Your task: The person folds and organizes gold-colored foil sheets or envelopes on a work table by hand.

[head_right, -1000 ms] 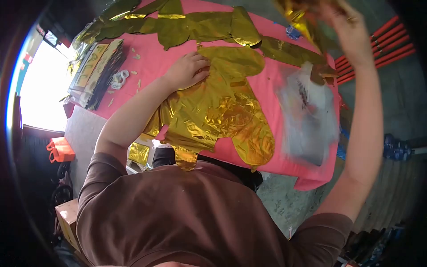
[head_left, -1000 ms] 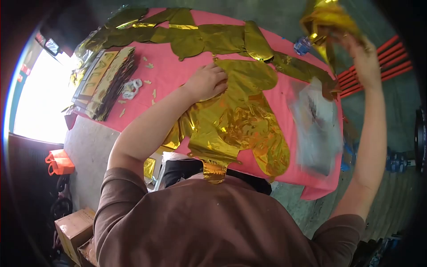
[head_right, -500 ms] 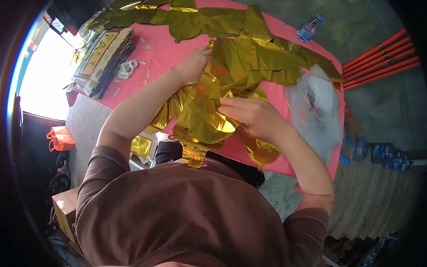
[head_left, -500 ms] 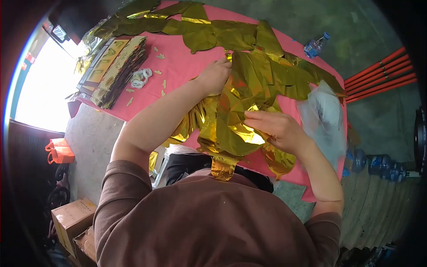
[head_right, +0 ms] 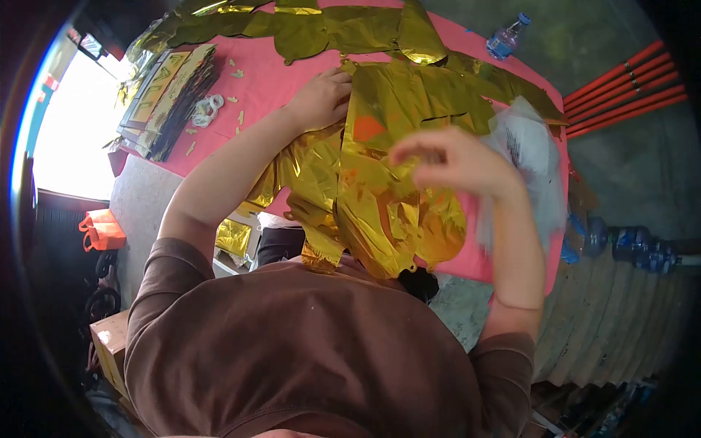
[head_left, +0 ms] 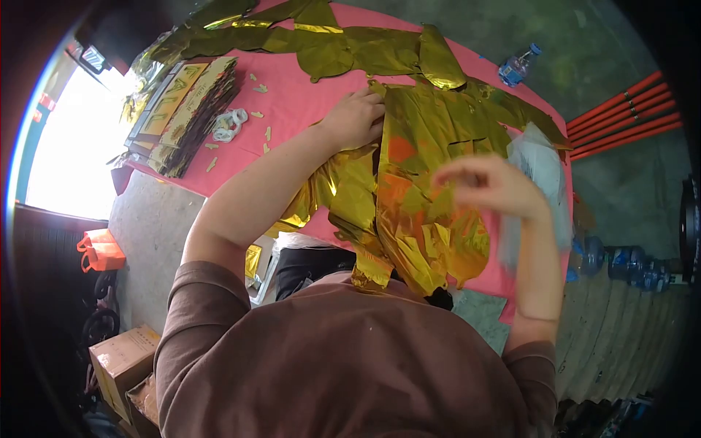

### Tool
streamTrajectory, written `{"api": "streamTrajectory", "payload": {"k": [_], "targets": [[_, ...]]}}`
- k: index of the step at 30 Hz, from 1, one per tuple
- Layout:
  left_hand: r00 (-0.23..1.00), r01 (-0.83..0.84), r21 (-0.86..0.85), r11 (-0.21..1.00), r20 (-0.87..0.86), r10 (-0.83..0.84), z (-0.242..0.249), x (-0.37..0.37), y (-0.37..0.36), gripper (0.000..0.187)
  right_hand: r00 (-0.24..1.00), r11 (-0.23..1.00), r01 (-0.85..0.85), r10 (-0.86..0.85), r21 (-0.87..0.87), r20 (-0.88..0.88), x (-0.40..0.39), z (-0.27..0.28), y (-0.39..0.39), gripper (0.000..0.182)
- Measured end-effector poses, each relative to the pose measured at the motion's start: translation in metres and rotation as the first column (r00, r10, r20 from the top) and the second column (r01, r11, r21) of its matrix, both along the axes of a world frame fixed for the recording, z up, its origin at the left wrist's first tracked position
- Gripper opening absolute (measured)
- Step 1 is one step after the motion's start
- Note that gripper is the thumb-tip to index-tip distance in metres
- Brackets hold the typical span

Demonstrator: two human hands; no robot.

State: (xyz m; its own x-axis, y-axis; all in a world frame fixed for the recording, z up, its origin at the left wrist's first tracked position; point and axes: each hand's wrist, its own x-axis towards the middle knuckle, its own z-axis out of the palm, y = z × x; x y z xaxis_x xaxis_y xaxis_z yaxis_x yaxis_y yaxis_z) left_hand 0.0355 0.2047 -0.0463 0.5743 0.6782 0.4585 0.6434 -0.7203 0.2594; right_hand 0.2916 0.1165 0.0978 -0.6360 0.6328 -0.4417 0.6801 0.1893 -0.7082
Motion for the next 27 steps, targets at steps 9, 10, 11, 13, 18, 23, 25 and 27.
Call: {"api": "streamTrajectory", "payload": {"k": [9,10,11,13,18,23,25,27], "targets": [[1.0,-0.005,0.028,1.0,0.024,0.004,0.001,0.0,-0.002,0.023,0.966,0.633,0.127,-0.254,0.764,0.05,-0.049,-0.125,0.034,0.067],[1.0,-0.007,0.028,1.0,0.022,0.007,0.001,0.0,-0.001,0.024,0.949,0.634,0.105,-0.295,0.767,0.114,-0.051,-0.128,0.03,0.07],[1.0,0.002,0.028,1.0,0.027,-0.003,0.001,0.001,0.0,0.024,0.927,0.638,0.08,-0.331,0.766,0.179,-0.052,-0.13,0.027,0.073],[0.999,0.008,0.032,0.999,0.043,-0.01,0.001,0.0,-0.001,0.026,0.914,0.671,0.083,-0.346,0.737,0.212,-0.048,-0.127,0.022,0.075],[0.999,0.011,0.03,0.999,0.041,-0.012,0.003,0.001,-0.001,0.029,0.884,0.685,0.085,-0.387,0.723,0.263,-0.038,-0.126,0.009,0.076],[0.998,0.003,0.005,1.0,0.056,-0.003,0.004,0.001,-0.002,0.029,0.863,0.692,0.08,-0.409,0.717,0.298,-0.029,-0.122,0.002,0.076],[1.0,0.01,-0.031,0.999,0.025,-0.01,0.007,0.001,-0.004,0.029,0.865,0.697,0.076,-0.402,0.713,0.301,-0.029,-0.121,-0.001,0.076],[1.0,-0.007,-0.031,0.999,0.021,0.008,0.006,0.001,-0.004,0.029,0.858,0.694,0.076,-0.412,0.716,0.308,-0.029,-0.118,0.0,0.074]]}}
